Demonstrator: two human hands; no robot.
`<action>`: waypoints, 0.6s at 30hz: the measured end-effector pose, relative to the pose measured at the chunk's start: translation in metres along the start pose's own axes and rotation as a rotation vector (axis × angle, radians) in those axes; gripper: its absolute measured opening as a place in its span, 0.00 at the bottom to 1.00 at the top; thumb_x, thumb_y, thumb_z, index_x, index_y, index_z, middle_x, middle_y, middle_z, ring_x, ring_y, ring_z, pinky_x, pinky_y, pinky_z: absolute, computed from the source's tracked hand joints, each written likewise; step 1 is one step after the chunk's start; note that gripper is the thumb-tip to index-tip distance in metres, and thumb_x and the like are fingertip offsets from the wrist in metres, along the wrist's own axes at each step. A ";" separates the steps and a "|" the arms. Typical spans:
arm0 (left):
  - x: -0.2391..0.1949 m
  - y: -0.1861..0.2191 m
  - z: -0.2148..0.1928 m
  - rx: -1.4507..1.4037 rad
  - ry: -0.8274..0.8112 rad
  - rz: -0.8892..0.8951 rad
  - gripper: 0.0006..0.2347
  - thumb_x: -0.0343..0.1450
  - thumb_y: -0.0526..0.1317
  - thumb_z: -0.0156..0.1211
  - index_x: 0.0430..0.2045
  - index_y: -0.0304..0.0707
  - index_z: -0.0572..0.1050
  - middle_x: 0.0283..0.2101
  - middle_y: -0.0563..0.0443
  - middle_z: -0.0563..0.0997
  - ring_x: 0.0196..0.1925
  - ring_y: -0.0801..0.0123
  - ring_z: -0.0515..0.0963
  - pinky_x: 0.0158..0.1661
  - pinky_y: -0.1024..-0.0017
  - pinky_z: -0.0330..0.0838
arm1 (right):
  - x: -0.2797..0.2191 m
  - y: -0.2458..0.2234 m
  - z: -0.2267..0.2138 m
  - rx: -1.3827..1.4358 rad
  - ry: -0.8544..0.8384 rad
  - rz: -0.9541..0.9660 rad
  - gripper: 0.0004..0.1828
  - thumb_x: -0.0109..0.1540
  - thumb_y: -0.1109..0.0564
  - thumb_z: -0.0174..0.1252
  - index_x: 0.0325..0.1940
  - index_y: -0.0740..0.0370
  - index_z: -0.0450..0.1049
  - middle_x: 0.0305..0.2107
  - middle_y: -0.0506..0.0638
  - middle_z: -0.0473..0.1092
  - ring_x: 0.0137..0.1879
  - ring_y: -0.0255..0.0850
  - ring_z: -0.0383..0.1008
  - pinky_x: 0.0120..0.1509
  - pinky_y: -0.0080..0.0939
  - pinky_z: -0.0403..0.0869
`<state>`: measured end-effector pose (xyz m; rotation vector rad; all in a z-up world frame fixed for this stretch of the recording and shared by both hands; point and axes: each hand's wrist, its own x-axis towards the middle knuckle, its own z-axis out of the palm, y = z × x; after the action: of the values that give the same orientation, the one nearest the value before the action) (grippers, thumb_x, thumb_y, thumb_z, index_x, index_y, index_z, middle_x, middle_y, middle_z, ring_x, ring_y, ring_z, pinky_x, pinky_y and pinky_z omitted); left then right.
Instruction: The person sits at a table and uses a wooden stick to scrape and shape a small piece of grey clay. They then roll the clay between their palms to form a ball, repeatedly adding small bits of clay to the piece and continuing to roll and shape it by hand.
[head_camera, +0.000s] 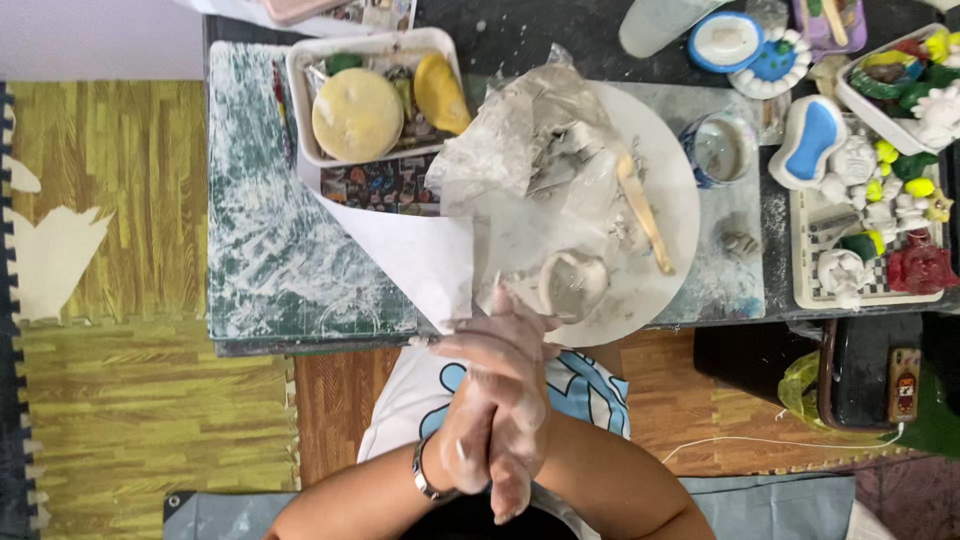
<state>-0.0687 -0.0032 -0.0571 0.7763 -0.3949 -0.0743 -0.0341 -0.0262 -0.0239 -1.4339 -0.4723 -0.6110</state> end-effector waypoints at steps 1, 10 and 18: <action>0.000 -0.005 0.001 -0.289 0.037 0.016 0.30 0.81 0.59 0.28 0.73 0.34 0.50 0.75 0.44 0.54 0.79 0.62 0.52 0.80 0.64 0.38 | 0.003 -0.005 0.003 0.010 0.036 -0.013 0.33 0.71 0.33 0.40 0.69 0.59 0.68 0.55 0.56 0.76 0.63 0.49 0.76 0.79 0.57 0.57; 0.018 0.015 -0.021 -0.124 0.176 -0.327 0.40 0.74 0.66 0.29 0.75 0.32 0.43 0.81 0.42 0.45 0.83 0.58 0.47 0.77 0.59 0.36 | 0.022 0.015 -0.046 -0.017 -0.176 0.225 0.34 0.74 0.35 0.42 0.70 0.68 0.62 0.59 0.60 0.69 0.65 0.55 0.68 0.80 0.59 0.55; 0.058 0.027 -0.007 -0.881 0.309 -0.243 0.40 0.76 0.69 0.27 0.74 0.33 0.55 0.73 0.35 0.60 0.76 0.50 0.58 0.75 0.54 0.42 | 0.054 0.020 -0.090 -0.345 -0.309 0.028 0.17 0.69 0.52 0.54 0.59 0.61 0.74 0.58 0.53 0.72 0.64 0.45 0.71 0.73 0.51 0.68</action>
<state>-0.0150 0.0083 -0.0243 -0.0466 0.0487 -0.3273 0.0150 -0.1208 -0.0129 -1.8749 -0.6079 -0.4630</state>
